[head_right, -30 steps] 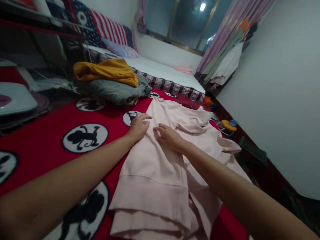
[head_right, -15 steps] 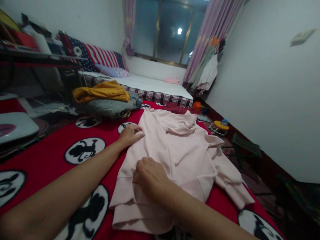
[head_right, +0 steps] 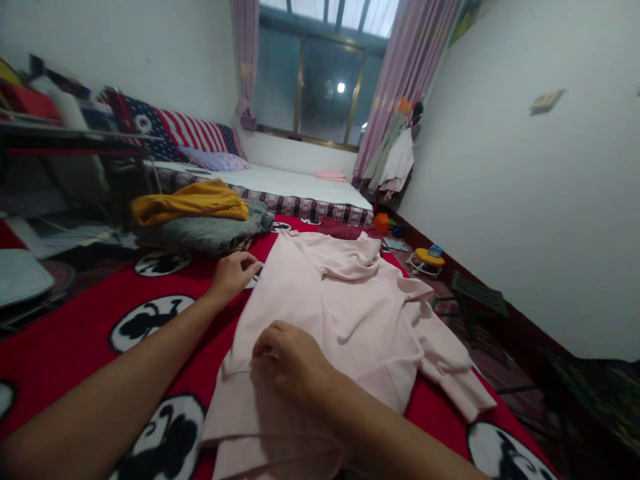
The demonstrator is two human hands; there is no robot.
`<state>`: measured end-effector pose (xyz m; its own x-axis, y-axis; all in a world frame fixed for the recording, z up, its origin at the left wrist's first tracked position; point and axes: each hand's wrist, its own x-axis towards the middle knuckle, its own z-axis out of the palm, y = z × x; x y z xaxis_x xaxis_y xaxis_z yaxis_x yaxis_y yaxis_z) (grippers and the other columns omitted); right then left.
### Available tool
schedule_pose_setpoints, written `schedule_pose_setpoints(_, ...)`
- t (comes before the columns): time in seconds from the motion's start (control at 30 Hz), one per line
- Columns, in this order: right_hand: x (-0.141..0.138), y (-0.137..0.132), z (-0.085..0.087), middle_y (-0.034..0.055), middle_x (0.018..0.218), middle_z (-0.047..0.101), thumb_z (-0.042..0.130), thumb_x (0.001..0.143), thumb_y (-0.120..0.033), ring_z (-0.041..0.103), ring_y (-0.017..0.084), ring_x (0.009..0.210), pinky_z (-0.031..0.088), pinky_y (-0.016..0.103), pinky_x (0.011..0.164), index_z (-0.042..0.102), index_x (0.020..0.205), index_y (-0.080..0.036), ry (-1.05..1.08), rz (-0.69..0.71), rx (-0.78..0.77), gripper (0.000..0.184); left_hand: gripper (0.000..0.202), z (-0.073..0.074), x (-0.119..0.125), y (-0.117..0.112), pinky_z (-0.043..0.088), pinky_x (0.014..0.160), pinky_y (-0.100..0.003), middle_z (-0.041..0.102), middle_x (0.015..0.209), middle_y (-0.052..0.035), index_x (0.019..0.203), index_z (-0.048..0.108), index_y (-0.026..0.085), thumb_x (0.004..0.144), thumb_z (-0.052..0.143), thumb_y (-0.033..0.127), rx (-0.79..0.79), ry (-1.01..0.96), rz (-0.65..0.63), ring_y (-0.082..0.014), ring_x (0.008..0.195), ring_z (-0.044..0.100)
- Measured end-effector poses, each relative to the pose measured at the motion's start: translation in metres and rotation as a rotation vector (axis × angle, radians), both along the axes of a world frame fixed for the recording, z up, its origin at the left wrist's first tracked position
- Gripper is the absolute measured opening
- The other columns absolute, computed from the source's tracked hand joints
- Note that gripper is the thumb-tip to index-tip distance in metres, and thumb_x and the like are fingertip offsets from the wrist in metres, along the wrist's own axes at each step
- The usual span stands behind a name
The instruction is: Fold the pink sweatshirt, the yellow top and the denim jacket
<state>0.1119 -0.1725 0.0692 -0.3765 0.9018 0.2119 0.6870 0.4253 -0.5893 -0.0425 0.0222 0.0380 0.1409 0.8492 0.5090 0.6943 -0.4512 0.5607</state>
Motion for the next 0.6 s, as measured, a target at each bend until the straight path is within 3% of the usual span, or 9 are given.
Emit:
schedule_pose_setpoints(0.1,0.017,-0.012,0.001,0.0098,0.113,0.061,0.069,0.079,-0.032,0.058,0.024,0.099,0.045,0.035,0.082,0.062,0.104,-0.023,-0.275,-0.261,0.131,0.027,0.024,0.004,0.005,-0.006,0.047,0.075,-0.028,0.070,0.085,-0.0069,0.081,0.073,0.017,0.082,0.058,0.035,-0.025,0.064,-0.104,-0.0186,0.078,0.063)
schedule_pose_setpoints(0.2,0.036,-0.018,0.004,0.0154,0.115,0.060,0.064,0.080,-0.052,0.060,0.031,0.102,0.046,0.039,0.080,0.052,0.127,-0.021,-0.477,-0.503,0.019,0.057,0.027,0.005,0.016,-0.014,0.047,0.076,-0.029,0.070,0.087,-0.0081,0.084,0.075,0.017,0.080,0.061,0.039,-0.072,0.185,-0.143,-0.0211,0.081,0.064)
schedule_pose_setpoints(0.3,0.045,-0.017,0.005,0.0173,0.113,0.061,0.059,0.083,-0.053,0.062,0.031,0.102,0.046,0.039,0.081,0.043,0.138,-0.015,-0.564,-0.509,-0.123,0.068,0.027,0.006,0.024,-0.020,0.048,0.077,-0.031,0.069,0.088,-0.0087,0.088,0.076,0.018,0.080,0.063,0.040,-0.088,0.257,-0.167,-0.0229,0.083,0.064)
schedule_pose_setpoints(0.43,0.042,-0.012,0.009,0.0189,0.124,0.055,0.060,0.083,-0.046,0.058,0.032,0.110,0.045,0.037,0.081,0.039,0.143,-0.018,-0.618,-0.502,-0.104,0.070,0.026,0.012,0.026,-0.025,0.047,0.079,-0.032,0.070,0.091,-0.0089,0.091,0.076,0.019,0.082,0.061,0.038,-0.075,0.258,-0.197,-0.0236,0.087,0.064)
schedule_pose_setpoints(0.6,0.046,-0.008,0.008,0.0215,0.117,0.059,0.055,0.085,-0.045,0.063,0.034,0.099,0.045,0.040,0.079,0.035,0.144,-0.013,-0.643,-0.529,-0.192,0.071,0.026,0.019,0.030,-0.031,0.047,0.082,-0.032,0.071,0.094,-0.0083,0.093,0.076,0.019,0.083,0.058,0.036,-0.072,0.234,-0.310,-0.0232,0.089,0.064)
